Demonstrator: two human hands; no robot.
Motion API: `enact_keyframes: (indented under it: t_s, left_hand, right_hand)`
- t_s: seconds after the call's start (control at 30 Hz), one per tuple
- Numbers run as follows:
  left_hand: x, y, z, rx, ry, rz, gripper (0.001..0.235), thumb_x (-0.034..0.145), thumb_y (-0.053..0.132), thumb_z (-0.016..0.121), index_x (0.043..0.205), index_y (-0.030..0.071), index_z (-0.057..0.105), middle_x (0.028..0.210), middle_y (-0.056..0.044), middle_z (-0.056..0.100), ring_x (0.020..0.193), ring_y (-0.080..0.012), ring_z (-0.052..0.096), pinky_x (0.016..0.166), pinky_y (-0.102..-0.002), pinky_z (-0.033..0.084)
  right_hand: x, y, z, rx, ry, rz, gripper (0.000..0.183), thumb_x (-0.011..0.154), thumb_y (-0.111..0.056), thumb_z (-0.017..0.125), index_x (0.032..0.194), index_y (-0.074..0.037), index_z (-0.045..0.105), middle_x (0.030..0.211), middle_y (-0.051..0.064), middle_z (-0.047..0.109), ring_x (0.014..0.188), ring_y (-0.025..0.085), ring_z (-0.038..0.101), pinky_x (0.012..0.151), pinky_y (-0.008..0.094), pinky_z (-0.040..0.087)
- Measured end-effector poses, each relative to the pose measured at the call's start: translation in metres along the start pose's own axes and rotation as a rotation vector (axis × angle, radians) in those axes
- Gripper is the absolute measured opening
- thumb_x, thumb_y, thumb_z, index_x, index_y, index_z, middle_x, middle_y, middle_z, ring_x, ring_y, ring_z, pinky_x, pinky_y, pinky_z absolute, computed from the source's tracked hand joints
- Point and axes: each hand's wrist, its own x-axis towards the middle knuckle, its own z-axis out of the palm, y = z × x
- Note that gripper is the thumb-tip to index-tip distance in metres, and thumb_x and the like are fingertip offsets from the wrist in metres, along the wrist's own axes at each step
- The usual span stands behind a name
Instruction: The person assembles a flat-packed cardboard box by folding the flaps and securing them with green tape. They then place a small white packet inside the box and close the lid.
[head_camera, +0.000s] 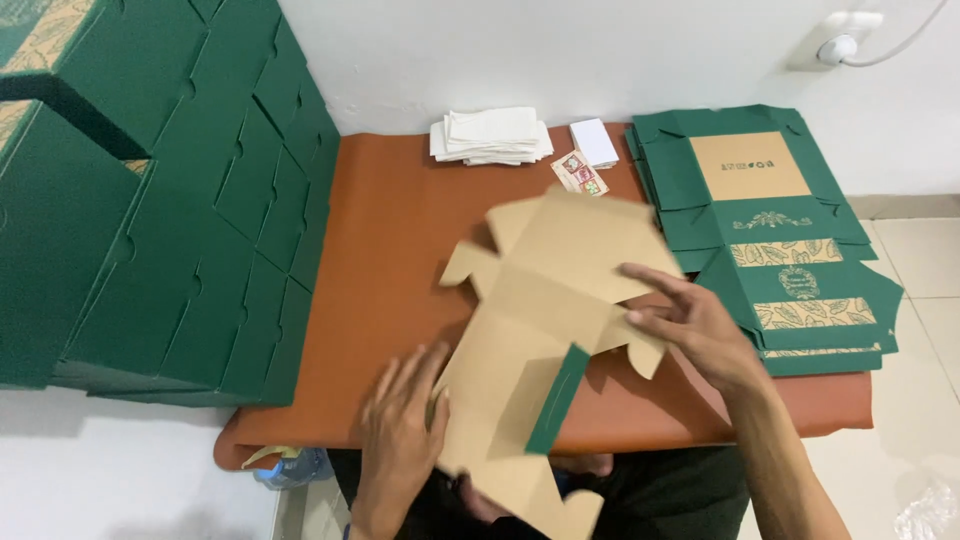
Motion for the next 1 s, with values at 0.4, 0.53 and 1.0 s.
enact_keyframes:
  t_s: [0.4,0.53,1.0]
  left_hand:
    - [0.028,0.030,-0.013,-0.177,-0.307,0.325,0.054,0.105,0.007,0.050,0.159,0.008,0.048,0.168,-0.012,0.046,0.157,-0.0313,0.038,0.128,-0.055,0.023]
    - [0.023,0.031,-0.023,-0.222,-0.381,0.424,0.064,0.092,0.013,0.060,0.155,0.008,0.052,0.171,-0.013,0.042,0.159,-0.0361,0.032,0.128,-0.058,0.017]
    - [0.023,0.025,-0.019,-0.310,-0.334,0.458,0.039,0.100,0.035,0.073,0.132,0.014,0.077,0.146,-0.005,0.071,0.147,-0.0335,0.052,0.123,-0.062,0.026]
  right_hand:
    - [-0.075,0.035,-0.031,-0.172,0.211,0.290,0.097,0.094,-0.011,0.069,0.179,-0.034,0.027,0.103,0.026,0.082,0.104,0.031,0.077,0.100,0.039,0.055]
    - [-0.092,0.007,-0.013,-0.553,0.191,0.380,0.099,0.093,-0.018,0.076,0.175,-0.042,0.026,0.136,0.004,0.081,0.119,0.020,0.082,0.103,0.039,0.062]
    - [0.006,0.055,0.025,-0.837,0.036,-0.777,0.017,0.105,-0.024,0.064,0.113,-0.014,0.076,0.105,0.001,0.081,0.091,0.025,0.074,0.076,0.039,0.055]
